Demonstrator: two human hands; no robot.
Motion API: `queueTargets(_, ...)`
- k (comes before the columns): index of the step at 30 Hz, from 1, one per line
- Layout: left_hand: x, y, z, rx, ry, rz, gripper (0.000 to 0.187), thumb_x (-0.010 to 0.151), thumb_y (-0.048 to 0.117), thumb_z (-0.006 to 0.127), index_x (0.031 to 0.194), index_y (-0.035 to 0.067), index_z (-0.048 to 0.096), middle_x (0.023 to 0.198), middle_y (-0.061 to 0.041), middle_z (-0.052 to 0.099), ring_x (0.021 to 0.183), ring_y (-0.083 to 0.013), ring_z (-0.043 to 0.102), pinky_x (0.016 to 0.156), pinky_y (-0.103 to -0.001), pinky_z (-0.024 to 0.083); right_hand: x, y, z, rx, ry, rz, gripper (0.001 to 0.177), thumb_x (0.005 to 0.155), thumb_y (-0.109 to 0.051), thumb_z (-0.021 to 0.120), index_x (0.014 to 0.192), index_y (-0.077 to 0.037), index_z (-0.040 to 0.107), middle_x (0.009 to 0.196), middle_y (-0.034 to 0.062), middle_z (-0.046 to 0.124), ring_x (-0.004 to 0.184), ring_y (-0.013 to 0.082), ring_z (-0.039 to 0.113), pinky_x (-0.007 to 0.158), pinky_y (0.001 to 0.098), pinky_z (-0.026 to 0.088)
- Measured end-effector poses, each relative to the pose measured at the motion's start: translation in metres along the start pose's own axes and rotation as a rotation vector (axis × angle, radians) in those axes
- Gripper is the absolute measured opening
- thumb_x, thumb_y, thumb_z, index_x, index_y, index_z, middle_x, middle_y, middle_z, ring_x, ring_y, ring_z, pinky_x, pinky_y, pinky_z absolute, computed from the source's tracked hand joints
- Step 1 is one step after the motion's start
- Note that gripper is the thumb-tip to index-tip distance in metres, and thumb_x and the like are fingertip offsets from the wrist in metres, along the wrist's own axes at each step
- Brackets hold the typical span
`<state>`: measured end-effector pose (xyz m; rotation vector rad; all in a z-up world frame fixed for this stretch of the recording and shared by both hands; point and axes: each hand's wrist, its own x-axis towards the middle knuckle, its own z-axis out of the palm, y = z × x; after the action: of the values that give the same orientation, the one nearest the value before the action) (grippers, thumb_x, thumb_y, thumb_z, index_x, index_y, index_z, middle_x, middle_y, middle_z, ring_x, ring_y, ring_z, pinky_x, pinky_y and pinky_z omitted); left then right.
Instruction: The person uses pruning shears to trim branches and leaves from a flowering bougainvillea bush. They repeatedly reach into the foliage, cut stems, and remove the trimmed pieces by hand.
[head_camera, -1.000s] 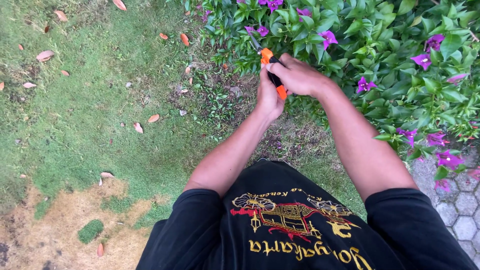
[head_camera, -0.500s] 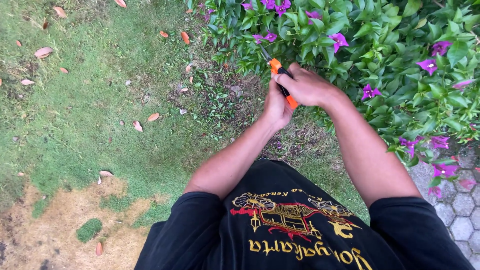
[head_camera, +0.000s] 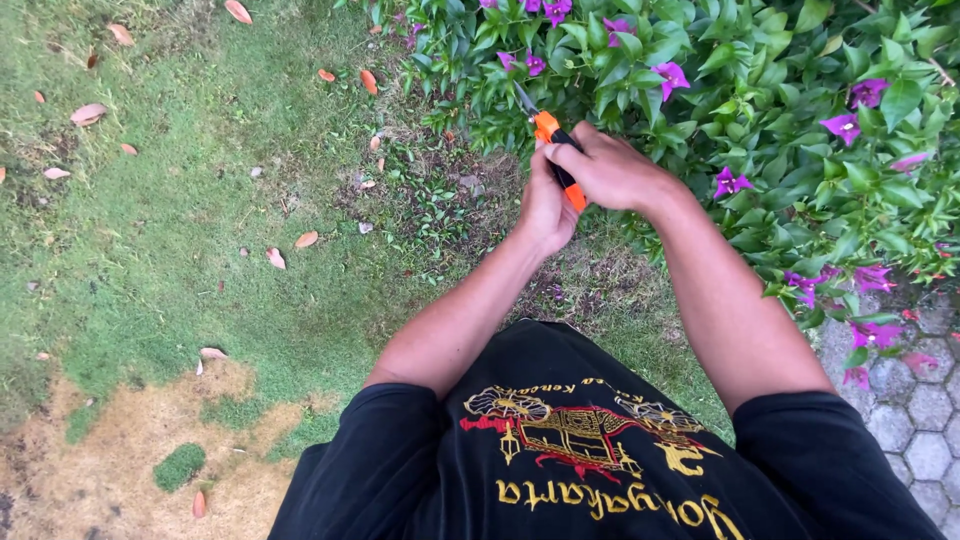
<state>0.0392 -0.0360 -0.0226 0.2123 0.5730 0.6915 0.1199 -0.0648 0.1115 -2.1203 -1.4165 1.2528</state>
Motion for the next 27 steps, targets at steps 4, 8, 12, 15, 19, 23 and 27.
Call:
queueTargets(4, -0.005, 0.016, 0.006, 0.011, 0.047, 0.008, 0.046, 0.1, 0.058, 0.055, 0.106, 0.013, 0.053, 0.082, -0.003, 0.062, 0.064, -0.0201, 0.069, 0.059, -0.035, 0.064, 0.012, -0.004, -0.002, 0.032, 0.003, -0.044, 0.059, 0.102, -0.054, 0.042, 0.12, 0.002, 0.052, 0.093, 0.024, 0.064, 0.083, 0.0393, 0.072, 0.072, 0.0517, 0.055)
queueTargets(8, 0.005, 0.019, -0.003, 0.064, 0.085, 0.026, 0.048, 0.101, 0.058, 0.052, 0.102, 0.011, 0.054, 0.075, -0.002, 0.06, 0.058, -0.0171, 0.068, 0.057, -0.032, 0.063, 0.014, -0.006, 0.002, 0.054, 0.002, 0.057, 0.066, 0.098, -0.056, 0.035, 0.139, -0.003, 0.033, 0.13, 0.019, 0.035, 0.119, 0.0316, 0.04, 0.099, 0.0473, 0.035)
queueTargets(12, -0.003, 0.031, 0.008, 0.106, 0.101, 0.037, 0.052, 0.1, 0.061, 0.05, 0.101, 0.01, 0.055, 0.073, -0.002, 0.058, 0.057, -0.0182, 0.067, 0.054, -0.033, 0.062, 0.021, 0.007, 0.009, 0.222, 0.069, -0.104, 0.056, 0.103, -0.048, 0.045, 0.118, 0.005, 0.054, 0.094, 0.0275, 0.063, 0.081, 0.0402, 0.072, 0.07, 0.0515, 0.062)
queueTargets(15, 0.004, 0.027, -0.002, 0.112, 0.099, 0.035, 0.053, 0.101, 0.062, 0.048, 0.104, 0.01, 0.056, 0.075, -0.002, 0.06, 0.058, -0.0182, 0.068, 0.055, -0.033, 0.062, 0.027, 0.015, 0.012, 0.254, 0.083, -0.136, 0.056, 0.104, -0.048, 0.048, 0.117, 0.006, 0.053, 0.093, 0.0232, 0.06, 0.08, 0.0365, 0.07, 0.068, 0.049, 0.063)
queueTargets(19, -0.007, 0.032, 0.007, 0.108, 0.095, 0.035, 0.051, 0.103, 0.06, 0.05, 0.105, 0.009, 0.056, 0.08, -0.007, 0.061, 0.063, -0.0223, 0.07, 0.057, -0.037, 0.063, 0.034, 0.028, 0.02, 0.274, 0.101, -0.158, 0.055, 0.104, -0.046, 0.049, 0.117, 0.007, 0.054, 0.089, 0.0231, 0.058, 0.078, 0.0357, 0.069, 0.064, 0.048, 0.063)
queueTargets(23, -0.012, 0.032, 0.01, 0.167, 0.074, 0.024, 0.056, 0.105, 0.061, 0.046, 0.113, 0.007, 0.054, 0.091, -0.007, 0.061, 0.075, -0.0213, 0.067, 0.067, -0.036, 0.062, 0.027, 0.034, 0.026, 0.167, 0.163, -0.199, 0.05, 0.106, -0.043, 0.049, 0.113, 0.006, 0.056, 0.089, 0.0287, 0.06, 0.082, 0.0446, 0.067, 0.066, 0.0562, 0.056)
queueTargets(27, 0.001, 0.019, -0.011, 0.189, 0.089, 0.003, 0.057, 0.103, 0.065, 0.048, 0.117, 0.009, 0.053, 0.095, -0.007, 0.06, 0.08, -0.0223, 0.065, 0.071, -0.037, 0.062, 0.017, 0.028, 0.032, 0.094, 0.254, -0.231, 0.044, 0.105, -0.043, 0.054, 0.107, 0.001, 0.059, 0.086, 0.026, 0.066, 0.091, 0.0467, 0.066, 0.075, 0.0574, 0.05)
